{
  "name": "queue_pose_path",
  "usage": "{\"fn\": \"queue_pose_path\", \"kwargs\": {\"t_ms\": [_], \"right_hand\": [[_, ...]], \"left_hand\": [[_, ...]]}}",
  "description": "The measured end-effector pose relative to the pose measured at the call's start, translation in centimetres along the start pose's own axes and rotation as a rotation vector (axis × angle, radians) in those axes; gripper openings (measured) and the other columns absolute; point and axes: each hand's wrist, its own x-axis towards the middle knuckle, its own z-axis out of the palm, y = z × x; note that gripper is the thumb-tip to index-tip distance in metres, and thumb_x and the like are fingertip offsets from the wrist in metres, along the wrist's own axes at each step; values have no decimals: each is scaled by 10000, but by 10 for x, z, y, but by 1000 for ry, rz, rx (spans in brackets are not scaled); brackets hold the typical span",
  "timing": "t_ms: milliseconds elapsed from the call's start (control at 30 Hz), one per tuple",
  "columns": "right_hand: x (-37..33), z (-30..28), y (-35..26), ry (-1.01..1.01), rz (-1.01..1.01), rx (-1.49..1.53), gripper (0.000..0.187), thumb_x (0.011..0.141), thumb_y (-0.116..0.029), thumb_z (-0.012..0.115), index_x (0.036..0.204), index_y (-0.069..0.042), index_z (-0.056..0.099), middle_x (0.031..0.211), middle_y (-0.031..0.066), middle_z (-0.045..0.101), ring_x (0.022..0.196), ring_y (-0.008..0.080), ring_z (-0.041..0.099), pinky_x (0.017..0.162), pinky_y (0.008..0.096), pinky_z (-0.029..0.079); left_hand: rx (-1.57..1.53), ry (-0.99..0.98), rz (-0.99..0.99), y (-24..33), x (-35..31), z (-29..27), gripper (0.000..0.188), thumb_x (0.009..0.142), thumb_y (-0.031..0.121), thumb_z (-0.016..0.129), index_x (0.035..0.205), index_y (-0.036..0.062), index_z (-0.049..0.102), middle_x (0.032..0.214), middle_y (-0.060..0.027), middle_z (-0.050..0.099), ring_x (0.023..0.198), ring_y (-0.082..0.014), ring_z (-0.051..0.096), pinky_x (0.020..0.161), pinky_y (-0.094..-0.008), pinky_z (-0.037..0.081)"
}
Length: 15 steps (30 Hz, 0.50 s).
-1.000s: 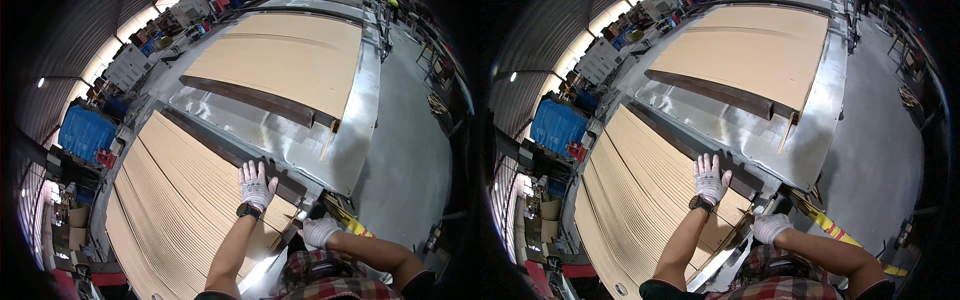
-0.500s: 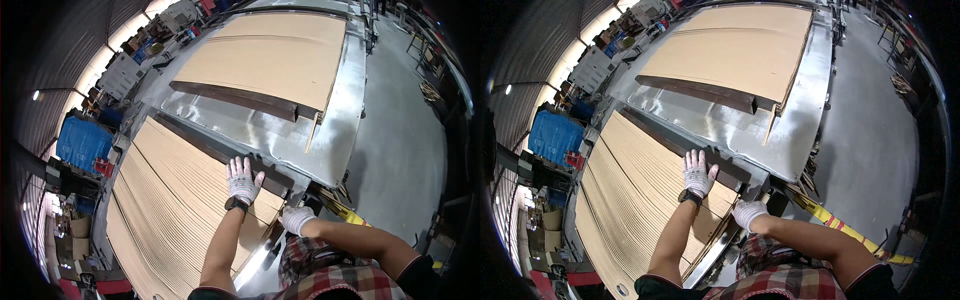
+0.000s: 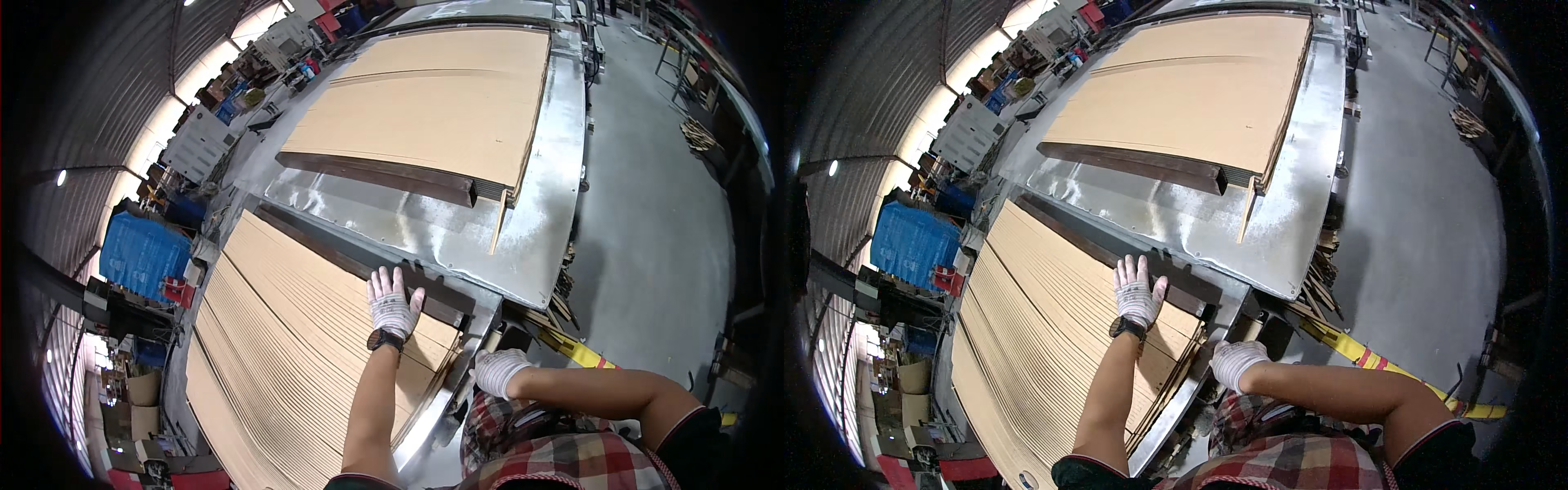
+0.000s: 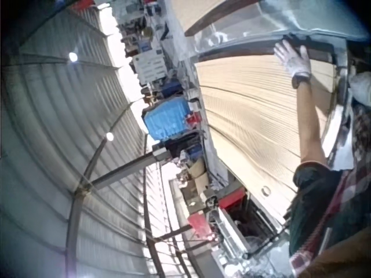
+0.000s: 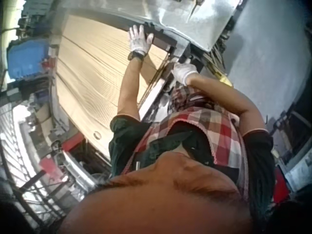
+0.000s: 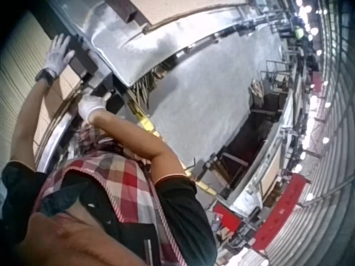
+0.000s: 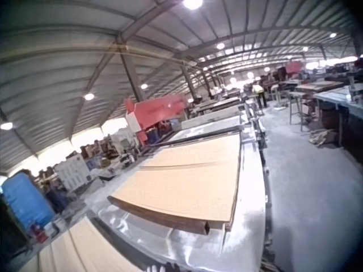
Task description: Organizing and applying labels to thin cardboard strips on an industrial workbench.
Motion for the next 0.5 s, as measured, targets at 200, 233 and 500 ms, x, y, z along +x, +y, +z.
{"fn": "queue_pose_path", "kwargs": {"t_ms": [200,233,500], "right_hand": [[94,36,19,137,-92,66,454,957,-300,359,1261,11,491,1294,192,536,1133,330,574,912,467,471],[58,25,9,182,-112,44,461,963,-327,356,1255,0,498,1305,180,530,1143,328,568,922,465,465],[71,59,46,201,-91,73,432,976,-288,324,1183,48,499,1125,243,618,1045,349,619,884,483,471]], "left_hand": [[-28,42,26,26,10,-6,750,879,506,496,1421,29,292,1461,-288,239,1369,-435,192,1134,-507,115],[-42,23,2,16,4,-4,749,882,510,487,1424,32,289,1462,-287,238,1370,-432,192,1135,-505,114],[1,-18,-51,49,3,-22,760,889,535,455,1438,43,270,1476,-276,224,1384,-427,163,1128,-545,69]]}}
